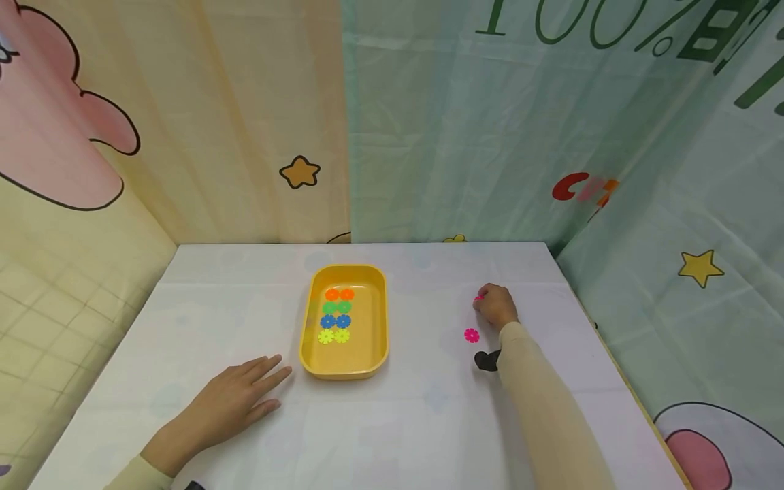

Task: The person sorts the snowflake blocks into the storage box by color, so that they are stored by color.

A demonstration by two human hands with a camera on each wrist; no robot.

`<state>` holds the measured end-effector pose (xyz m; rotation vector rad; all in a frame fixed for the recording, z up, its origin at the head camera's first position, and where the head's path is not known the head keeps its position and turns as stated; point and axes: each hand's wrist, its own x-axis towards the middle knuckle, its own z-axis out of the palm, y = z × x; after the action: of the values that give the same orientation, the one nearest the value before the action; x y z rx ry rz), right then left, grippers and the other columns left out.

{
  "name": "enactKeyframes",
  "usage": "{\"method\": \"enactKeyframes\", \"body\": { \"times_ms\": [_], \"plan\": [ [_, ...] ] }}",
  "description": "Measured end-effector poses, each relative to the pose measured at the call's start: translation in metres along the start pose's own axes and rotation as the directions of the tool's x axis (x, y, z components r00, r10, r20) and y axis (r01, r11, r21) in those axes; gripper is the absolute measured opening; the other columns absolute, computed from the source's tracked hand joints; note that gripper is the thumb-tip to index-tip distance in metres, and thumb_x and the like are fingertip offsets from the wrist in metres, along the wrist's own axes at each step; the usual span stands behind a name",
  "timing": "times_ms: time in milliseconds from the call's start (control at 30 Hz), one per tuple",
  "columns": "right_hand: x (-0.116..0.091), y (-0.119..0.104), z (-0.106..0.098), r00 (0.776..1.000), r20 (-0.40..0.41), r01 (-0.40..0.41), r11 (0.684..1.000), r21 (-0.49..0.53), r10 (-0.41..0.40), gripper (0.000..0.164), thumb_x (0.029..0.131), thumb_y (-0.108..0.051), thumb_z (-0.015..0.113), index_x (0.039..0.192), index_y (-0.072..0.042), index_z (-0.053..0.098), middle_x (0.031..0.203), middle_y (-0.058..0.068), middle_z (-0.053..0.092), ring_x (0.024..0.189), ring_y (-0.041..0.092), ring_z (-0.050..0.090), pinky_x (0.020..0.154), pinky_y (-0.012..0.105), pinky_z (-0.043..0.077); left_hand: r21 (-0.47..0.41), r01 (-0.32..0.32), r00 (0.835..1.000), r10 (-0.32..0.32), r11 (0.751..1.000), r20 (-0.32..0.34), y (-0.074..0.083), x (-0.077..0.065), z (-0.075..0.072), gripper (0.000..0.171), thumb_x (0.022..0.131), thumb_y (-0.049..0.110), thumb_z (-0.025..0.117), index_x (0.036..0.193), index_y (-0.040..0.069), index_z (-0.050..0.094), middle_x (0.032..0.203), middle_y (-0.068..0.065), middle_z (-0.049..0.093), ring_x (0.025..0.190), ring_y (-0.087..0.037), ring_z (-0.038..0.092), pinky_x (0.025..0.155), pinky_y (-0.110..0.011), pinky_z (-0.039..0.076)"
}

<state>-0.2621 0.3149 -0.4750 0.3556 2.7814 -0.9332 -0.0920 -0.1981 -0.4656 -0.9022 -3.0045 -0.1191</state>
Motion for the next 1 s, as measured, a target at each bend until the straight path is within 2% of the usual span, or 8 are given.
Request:
{"method": "enactKeyframes", "body": {
  "times_ms": [267, 433, 633, 800, 1000],
  "plan": [
    [-0.007, -0.003, 0.0, 1.0, -0.011, -0.025, 0.999, 0.041, 0.026, 0.031, 0.095, -0.008, 0.065, 0.121, 0.007, 0.058, 0.107, 0.023, 0.061, 0.096, 0.033, 0.056, 0.077, 0.038, 0.052, -0.011, 0.001, 1.0, -0.001, 1.0, -0.011, 0.001, -0.002, 0.0, 0.056, 0.093, 0.043, 0.073, 0.142, 0.019, 0.061, 0.144, -0.011, 0.06, 0.127, -0.035, 0.059, 0.096, -0.056, 0.053],
    [-0.01, -0.004, -0.001, 0.999, -0.012, -0.043, 0.998, 0.052, 0.044, 0.028, 0.094, -0.009, 0.068, 0.115, 0.008, 0.06, 0.109, 0.023, 0.061, 0.101, 0.035, 0.055, 0.083, 0.041, 0.052, -0.014, 0.003, 1.0, -0.004, 1.0, -0.009, 0.001, -0.002, 0.001, 0.056, 0.093, 0.044, 0.073, 0.142, 0.02, 0.061, 0.144, -0.01, 0.061, 0.127, -0.035, 0.059, 0.096, -0.055, 0.053],
    [-0.013, -0.006, -0.001, 0.998, -0.024, -0.061, 0.993, 0.097, 0.063, 0.026, 0.095, -0.01, 0.07, 0.113, 0.007, 0.063, 0.104, 0.02, 0.065, 0.089, 0.027, 0.06, 0.075, 0.032, 0.053, -0.013, -0.01, 1.0, 0.009, 1.0, -0.022, 0.001, -0.003, 0.001, 0.057, 0.092, 0.043, 0.073, 0.143, 0.02, 0.061, 0.143, -0.01, 0.061, 0.127, -0.035, 0.06, 0.096, -0.055, 0.054],
    [-0.015, -0.009, 0.001, 0.996, 0.006, -0.089, 0.975, 0.201, 0.09, 0.025, 0.099, -0.011, 0.064, 0.117, 0.005, 0.063, 0.109, 0.018, 0.066, 0.086, 0.023, 0.062, 0.073, 0.025, 0.055, -0.019, -0.015, 1.0, 0.015, 1.0, -0.011, 0.001, -0.004, 0.0, 0.057, 0.093, 0.043, 0.073, 0.143, 0.019, 0.06, 0.143, -0.011, 0.06, 0.127, -0.035, 0.059, 0.096, -0.056, 0.053],
    [-0.016, -0.018, 0.002, 0.996, 0.02, -0.087, 0.968, 0.234, 0.085, 0.03, 0.103, -0.019, 0.057, 0.124, 0.002, 0.063, 0.115, 0.017, 0.063, 0.097, 0.027, 0.057, 0.082, 0.029, 0.053, -0.02, 0.011, 1.0, -0.01, 1.0, 0.025, 0.002, -0.003, -0.002, 0.058, 0.093, 0.045, 0.071, 0.144, 0.021, 0.059, 0.145, -0.01, 0.059, 0.129, -0.034, 0.058, 0.098, -0.056, 0.052]
  ]
}}
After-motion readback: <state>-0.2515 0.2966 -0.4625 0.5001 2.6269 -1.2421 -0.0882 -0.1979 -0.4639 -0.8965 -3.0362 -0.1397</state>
